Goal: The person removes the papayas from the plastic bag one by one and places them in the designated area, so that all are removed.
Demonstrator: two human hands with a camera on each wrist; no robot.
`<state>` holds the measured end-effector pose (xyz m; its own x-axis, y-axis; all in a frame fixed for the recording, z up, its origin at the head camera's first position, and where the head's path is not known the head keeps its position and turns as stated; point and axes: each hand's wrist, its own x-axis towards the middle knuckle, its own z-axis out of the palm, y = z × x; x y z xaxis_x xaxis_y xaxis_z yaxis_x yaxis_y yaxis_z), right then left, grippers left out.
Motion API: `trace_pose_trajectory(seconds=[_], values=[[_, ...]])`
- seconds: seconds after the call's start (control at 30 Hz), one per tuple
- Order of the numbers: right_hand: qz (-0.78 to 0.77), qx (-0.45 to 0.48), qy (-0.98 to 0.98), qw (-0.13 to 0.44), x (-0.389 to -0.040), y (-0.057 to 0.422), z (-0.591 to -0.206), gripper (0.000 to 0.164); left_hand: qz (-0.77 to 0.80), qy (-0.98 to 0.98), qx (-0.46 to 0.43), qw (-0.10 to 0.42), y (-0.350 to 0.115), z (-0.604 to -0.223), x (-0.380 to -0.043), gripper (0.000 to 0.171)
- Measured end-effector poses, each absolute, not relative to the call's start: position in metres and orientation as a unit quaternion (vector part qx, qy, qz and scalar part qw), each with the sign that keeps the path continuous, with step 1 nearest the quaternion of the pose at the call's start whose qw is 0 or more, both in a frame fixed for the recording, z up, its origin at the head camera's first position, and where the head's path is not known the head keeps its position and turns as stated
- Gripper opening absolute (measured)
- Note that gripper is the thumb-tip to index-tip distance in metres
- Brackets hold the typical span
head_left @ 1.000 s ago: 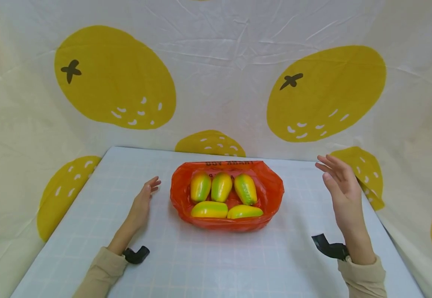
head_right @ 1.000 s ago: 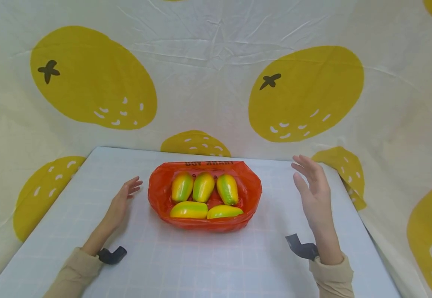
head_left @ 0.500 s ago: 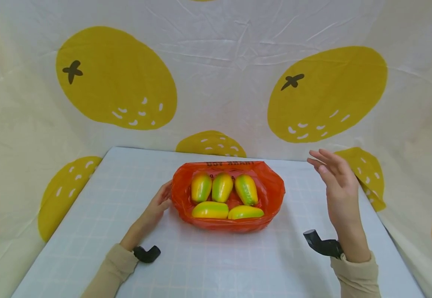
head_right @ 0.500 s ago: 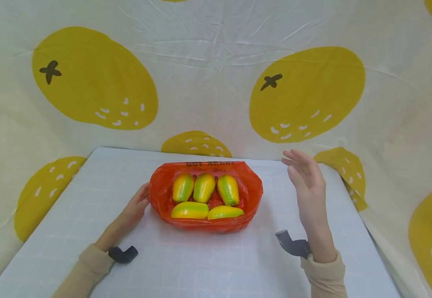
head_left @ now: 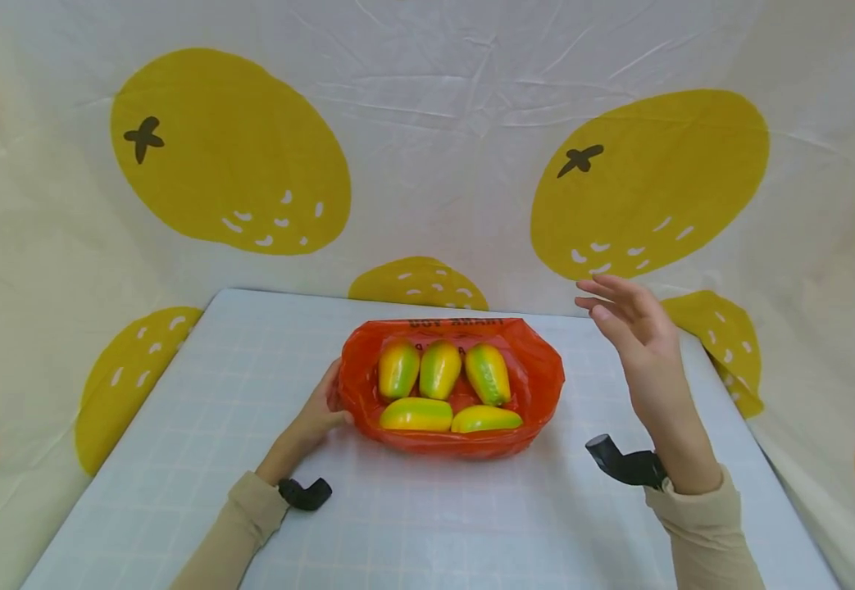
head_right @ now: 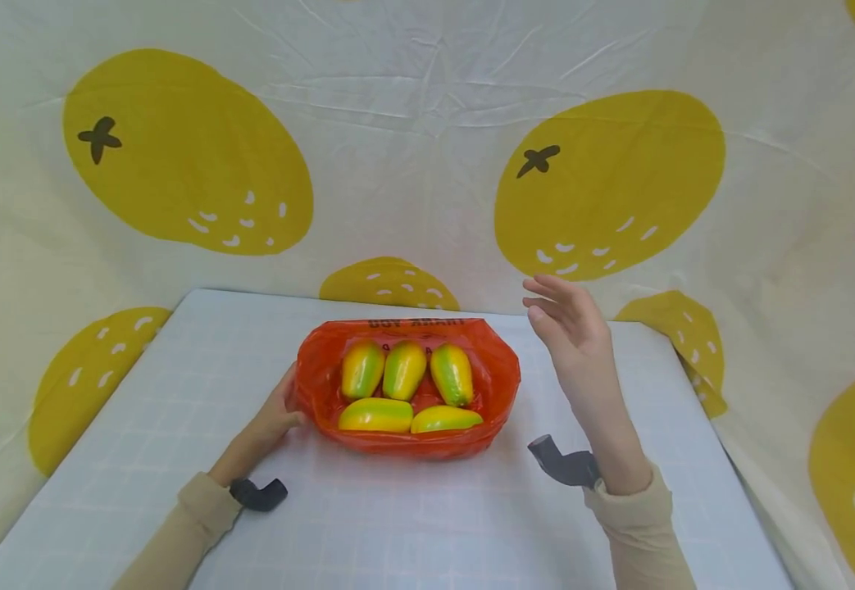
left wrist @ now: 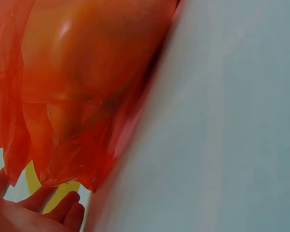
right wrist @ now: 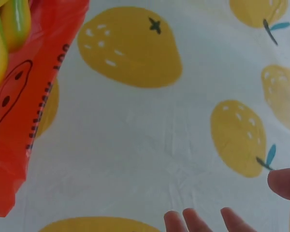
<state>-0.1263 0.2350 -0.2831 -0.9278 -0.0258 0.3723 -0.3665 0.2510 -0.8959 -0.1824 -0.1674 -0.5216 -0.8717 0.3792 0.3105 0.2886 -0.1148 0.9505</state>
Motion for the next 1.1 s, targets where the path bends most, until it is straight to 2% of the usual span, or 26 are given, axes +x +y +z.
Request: trace_pose_trajectory(seconds=[0.2,0.43,0.77,0.97,1.1], values=[[0.569,0.137,-0.8,0.131,-0.135,0.224,-0.277,0.04,0.697,0.674,0.243,-0.003,-0.162,-0.506,-0.18,0.103],[0.547,0.156,-0.815,0.115,-0.146,0.213,-0.276,0.04,0.657,0.692,0.295,-0.056,-0.152,-0.496,-0.18,0.121],[0.473,0.18,-0.862,0.032,-0.167,0.193,-0.281,0.036,0.629,0.718,0.292,-0.064,-0.145,-0.49,-0.175,0.117],[0.456,0.178,-0.872,-0.024,-0.183,0.179,-0.291,0.034,0.618,0.732,0.28,-0.071,-0.14,-0.464,-0.162,0.109],[0.436,0.184,-0.88,-0.038,-0.193,0.171,-0.297,0.031,0.613,0.737,0.274,-0.079,-0.138,-0.454,-0.159,0.107]])
